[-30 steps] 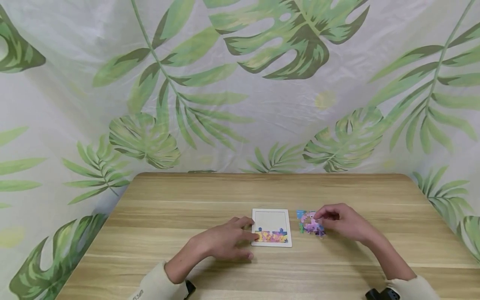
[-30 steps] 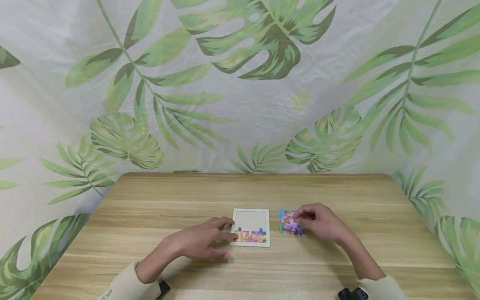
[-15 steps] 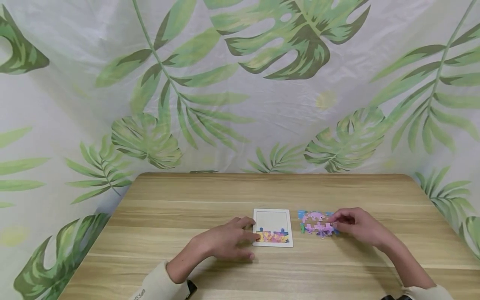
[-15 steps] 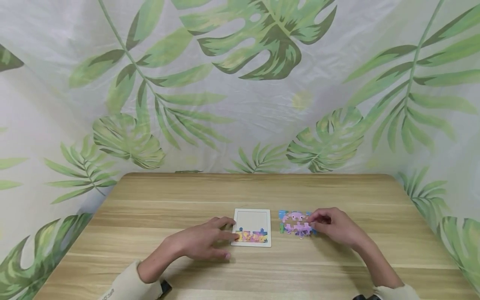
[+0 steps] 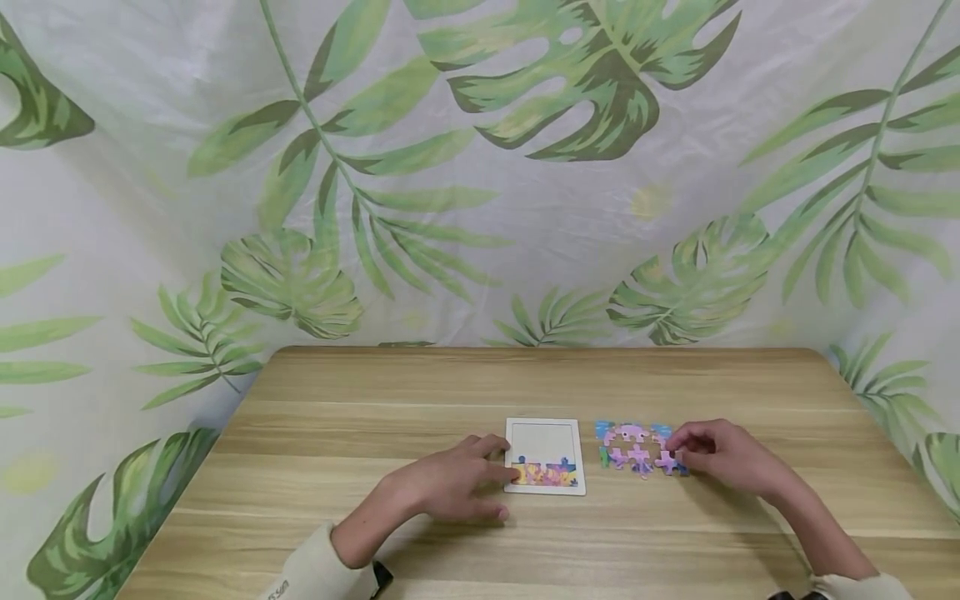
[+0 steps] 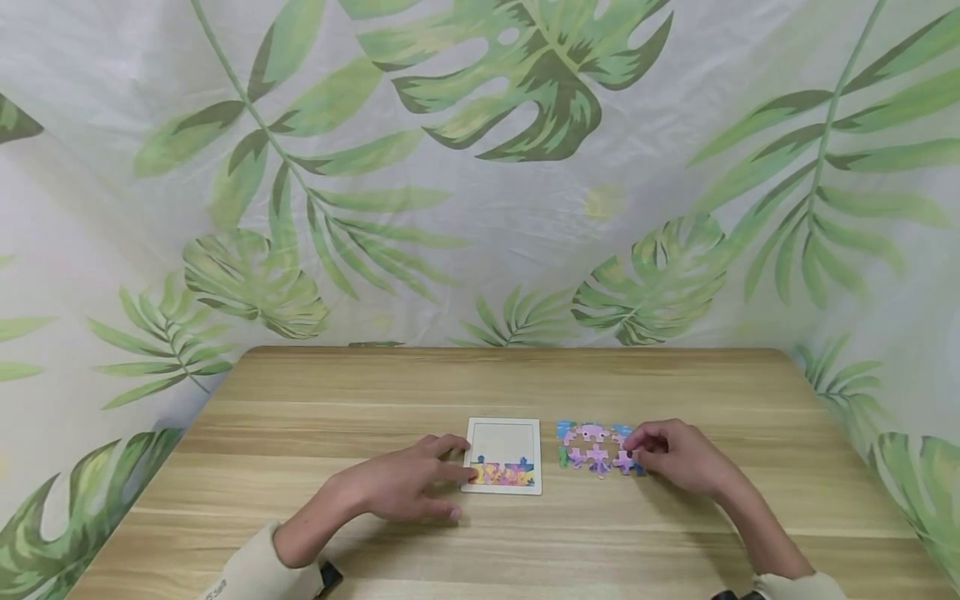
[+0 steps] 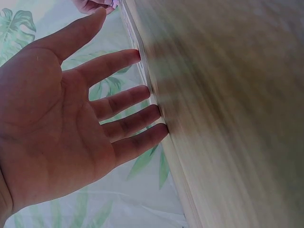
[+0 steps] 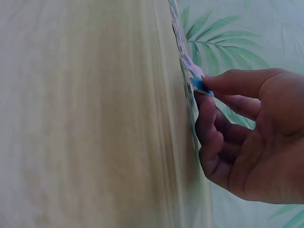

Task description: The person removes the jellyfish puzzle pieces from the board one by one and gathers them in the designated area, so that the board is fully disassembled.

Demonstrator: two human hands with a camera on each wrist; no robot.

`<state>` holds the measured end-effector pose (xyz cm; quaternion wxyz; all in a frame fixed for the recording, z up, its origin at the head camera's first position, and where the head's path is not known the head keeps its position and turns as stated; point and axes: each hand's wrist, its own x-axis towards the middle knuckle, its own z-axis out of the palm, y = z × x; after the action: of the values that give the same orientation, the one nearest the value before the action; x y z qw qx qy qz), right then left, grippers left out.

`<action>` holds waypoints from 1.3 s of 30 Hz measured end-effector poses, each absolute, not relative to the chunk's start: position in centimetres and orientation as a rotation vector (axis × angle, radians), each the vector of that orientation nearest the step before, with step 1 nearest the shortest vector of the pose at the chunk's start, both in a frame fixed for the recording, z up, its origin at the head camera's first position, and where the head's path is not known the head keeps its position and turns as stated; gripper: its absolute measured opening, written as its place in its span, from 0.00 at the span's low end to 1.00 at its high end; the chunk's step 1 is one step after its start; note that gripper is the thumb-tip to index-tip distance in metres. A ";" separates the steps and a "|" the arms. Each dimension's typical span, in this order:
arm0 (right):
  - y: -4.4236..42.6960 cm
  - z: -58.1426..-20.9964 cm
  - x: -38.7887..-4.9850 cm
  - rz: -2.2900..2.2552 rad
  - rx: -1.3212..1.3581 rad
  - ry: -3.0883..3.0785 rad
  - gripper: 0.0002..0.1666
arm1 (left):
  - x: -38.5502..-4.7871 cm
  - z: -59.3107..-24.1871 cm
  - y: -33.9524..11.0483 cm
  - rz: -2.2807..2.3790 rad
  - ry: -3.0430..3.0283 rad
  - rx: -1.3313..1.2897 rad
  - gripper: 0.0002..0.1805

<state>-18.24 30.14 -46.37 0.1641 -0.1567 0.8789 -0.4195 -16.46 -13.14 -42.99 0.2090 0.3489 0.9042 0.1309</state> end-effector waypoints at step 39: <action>28.9 -46.3 -17.9 -0.979 -0.504 2.711 0.07 | -16.5 -43.2 -13.1 0.354 2.525 1.003 0.29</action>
<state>-17.95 28.93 -46.26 0.1078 -0.1713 0.9211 -0.3326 -16.54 -13.14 -43.24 0.1993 0.3587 0.9031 0.1266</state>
